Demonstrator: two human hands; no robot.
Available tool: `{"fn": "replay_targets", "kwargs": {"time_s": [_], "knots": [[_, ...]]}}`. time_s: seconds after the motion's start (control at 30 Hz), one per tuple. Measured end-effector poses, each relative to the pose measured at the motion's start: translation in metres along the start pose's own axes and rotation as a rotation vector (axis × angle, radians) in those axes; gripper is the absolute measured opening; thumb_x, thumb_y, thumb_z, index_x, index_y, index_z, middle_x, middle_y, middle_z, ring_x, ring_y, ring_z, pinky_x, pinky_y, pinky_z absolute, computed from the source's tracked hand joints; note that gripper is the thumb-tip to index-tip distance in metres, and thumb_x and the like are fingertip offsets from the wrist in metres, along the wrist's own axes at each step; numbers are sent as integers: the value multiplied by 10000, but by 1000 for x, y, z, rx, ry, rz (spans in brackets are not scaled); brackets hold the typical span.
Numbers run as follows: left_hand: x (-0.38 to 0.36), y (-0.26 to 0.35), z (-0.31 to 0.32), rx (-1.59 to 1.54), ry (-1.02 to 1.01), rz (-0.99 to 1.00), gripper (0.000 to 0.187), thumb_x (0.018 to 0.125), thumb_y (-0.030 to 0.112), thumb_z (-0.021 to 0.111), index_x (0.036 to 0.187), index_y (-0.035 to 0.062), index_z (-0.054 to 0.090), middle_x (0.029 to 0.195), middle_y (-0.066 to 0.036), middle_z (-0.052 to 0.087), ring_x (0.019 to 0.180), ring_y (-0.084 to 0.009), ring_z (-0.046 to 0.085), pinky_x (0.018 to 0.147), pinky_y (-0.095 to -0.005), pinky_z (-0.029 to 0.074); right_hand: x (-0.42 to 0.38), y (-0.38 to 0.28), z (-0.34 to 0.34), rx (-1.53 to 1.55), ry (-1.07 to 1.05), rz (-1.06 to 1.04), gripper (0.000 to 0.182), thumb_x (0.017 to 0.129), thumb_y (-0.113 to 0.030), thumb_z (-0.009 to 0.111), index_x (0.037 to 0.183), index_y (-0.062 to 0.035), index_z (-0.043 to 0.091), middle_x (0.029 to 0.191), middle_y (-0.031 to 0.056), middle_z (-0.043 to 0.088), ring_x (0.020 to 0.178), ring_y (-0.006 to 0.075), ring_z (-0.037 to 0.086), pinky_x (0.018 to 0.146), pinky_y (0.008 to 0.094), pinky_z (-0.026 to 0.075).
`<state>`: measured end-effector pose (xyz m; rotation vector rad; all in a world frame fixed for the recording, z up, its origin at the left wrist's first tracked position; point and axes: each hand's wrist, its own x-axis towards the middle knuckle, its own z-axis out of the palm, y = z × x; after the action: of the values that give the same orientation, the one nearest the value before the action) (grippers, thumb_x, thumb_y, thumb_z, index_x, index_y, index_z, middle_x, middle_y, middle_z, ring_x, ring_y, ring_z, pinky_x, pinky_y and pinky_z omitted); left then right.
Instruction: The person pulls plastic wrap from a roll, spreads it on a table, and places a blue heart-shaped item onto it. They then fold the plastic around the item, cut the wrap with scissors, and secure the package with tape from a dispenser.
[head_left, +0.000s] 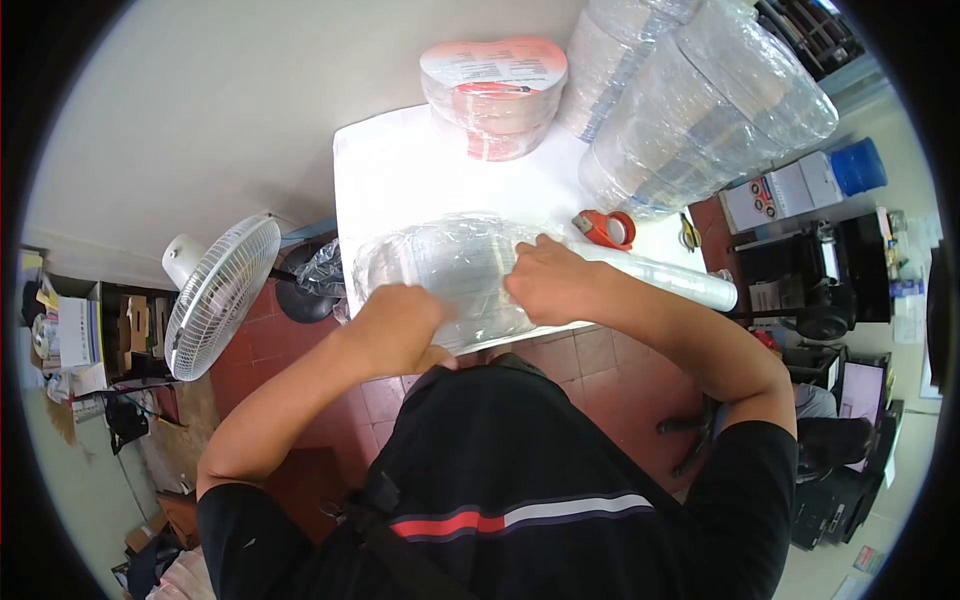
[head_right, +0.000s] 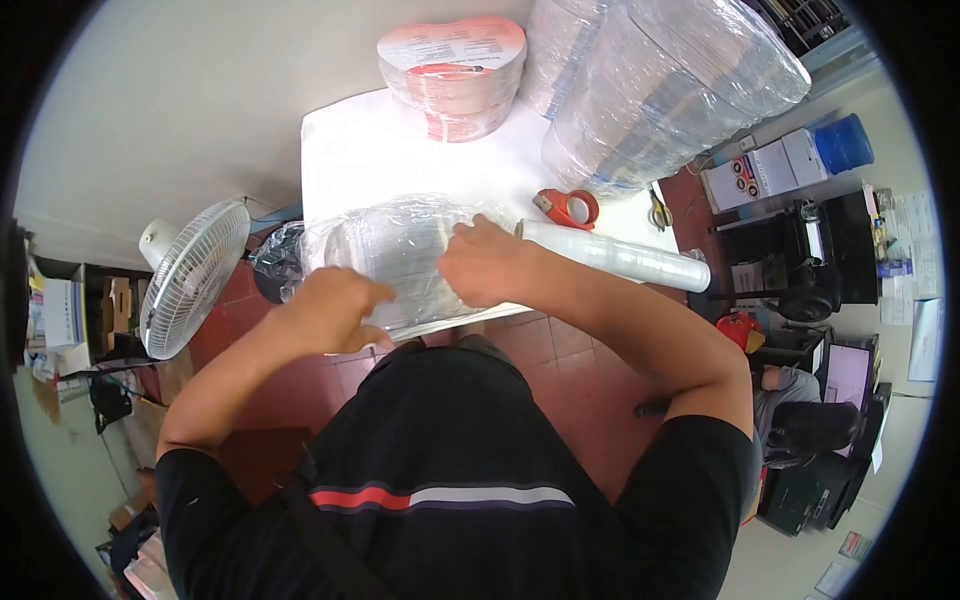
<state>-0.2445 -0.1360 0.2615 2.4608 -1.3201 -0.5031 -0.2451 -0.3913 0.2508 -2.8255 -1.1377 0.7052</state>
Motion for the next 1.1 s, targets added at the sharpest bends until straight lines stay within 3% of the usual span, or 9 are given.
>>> {"fn": "replay_targets", "kwargs": {"time_s": [0.07, 0.43, 0.5, 0.63, 0.7, 0.77, 0.83, 0.9, 1.1], "knots": [[-11, 1, 4, 129, -159, 21, 193, 797, 228, 729, 819, 40, 687, 787, -108, 670, 758, -345, 678, 683, -462, 531, 0, 7, -5, -111, -242, 115, 129, 838, -127, 644, 853, -26, 723, 839, 169, 701, 878, 356, 677, 774, 479, 520], [-62, 21, -35, 8, -153, 100, 127, 779, 195, 713, 750, 73, 688, 729, -63, 633, 704, -286, 662, 599, -409, 510, -32, -14, -51, -23, 88, 100, 149, 696, -32, 716, 822, 5, 646, 763, 199, 671, 760, 363, 688, 665, 456, 538], [-55, 11, -36, 58, 65, -13, 132, 760, 188, 731, 731, 71, 678, 831, -91, 662, 719, -285, 666, 600, -397, 510, -29, -14, -54, -23, 40, 112, 205, 687, -58, 741, 843, 8, 626, 769, 172, 659, 757, 351, 677, 662, 448, 537], [-20, -10, -23, 388, 575, -44, 96, 732, 113, 742, 726, 51, 669, 1150, -193, 637, 747, -308, 676, 639, -378, 535, -13, -24, -65, -78, 588, 82, 217, 695, -84, 748, 831, -3, 599, 802, 109, 610, 758, 293, 648, 641, 415, 541], [-4, -30, -2, 562, 458, -89, 49, 735, 72, 713, 768, 42, 692, 1297, -244, 542, 795, -334, 687, 689, -387, 554, 12, -5, -52, -271, 678, 152, 135, 727, -77, 695, 802, -22, 596, 821, 94, 593, 743, 243, 637, 601, 386, 543], [10, -47, 3, 577, 235, -255, 98, 738, 38, 681, 829, 44, 715, 1354, -268, 504, 834, -349, 693, 728, -404, 566, 20, 20, -33, -330, 415, 239, 72, 755, -34, 661, 825, -23, 655, 838, 127, 659, 779, 259, 686, 638, 377, 564], [18, -56, -8, 409, -112, -538, 198, 741, 11, 647, 910, 56, 741, 1321, -266, 523, 866, -353, 693, 757, -430, 571, 20, 30, -41, -262, 194, 259, 97, 754, -3, 646, 844, -14, 684, 848, 159, 687, 798, 281, 710, 661, 378, 574], [9, -71, -17, 368, 21, -497, 347, 782, 0, 603, 1070, 128, 747, 1038, -202, 629, 849, -360, 678, 747, -469, 557, 11, 35, -57, -151, 213, 284, 131, 746, 17, 642, 865, 22, 698, 858, 211, 697, 819, 339, 717, 702, 419, 581], [-11, -83, -39, 225, 264, -351, 351, 810, -31, 562, 1091, 86, 737, 932, -181, 661, 853, -367, 672, 763, -436, 551, -17, 22, -70, 27, 310, 377, 126, 812, -81, 713, 833, 18, 637, 789, 244, 652, 757, 421, 654, 676, 487, 515]]}}
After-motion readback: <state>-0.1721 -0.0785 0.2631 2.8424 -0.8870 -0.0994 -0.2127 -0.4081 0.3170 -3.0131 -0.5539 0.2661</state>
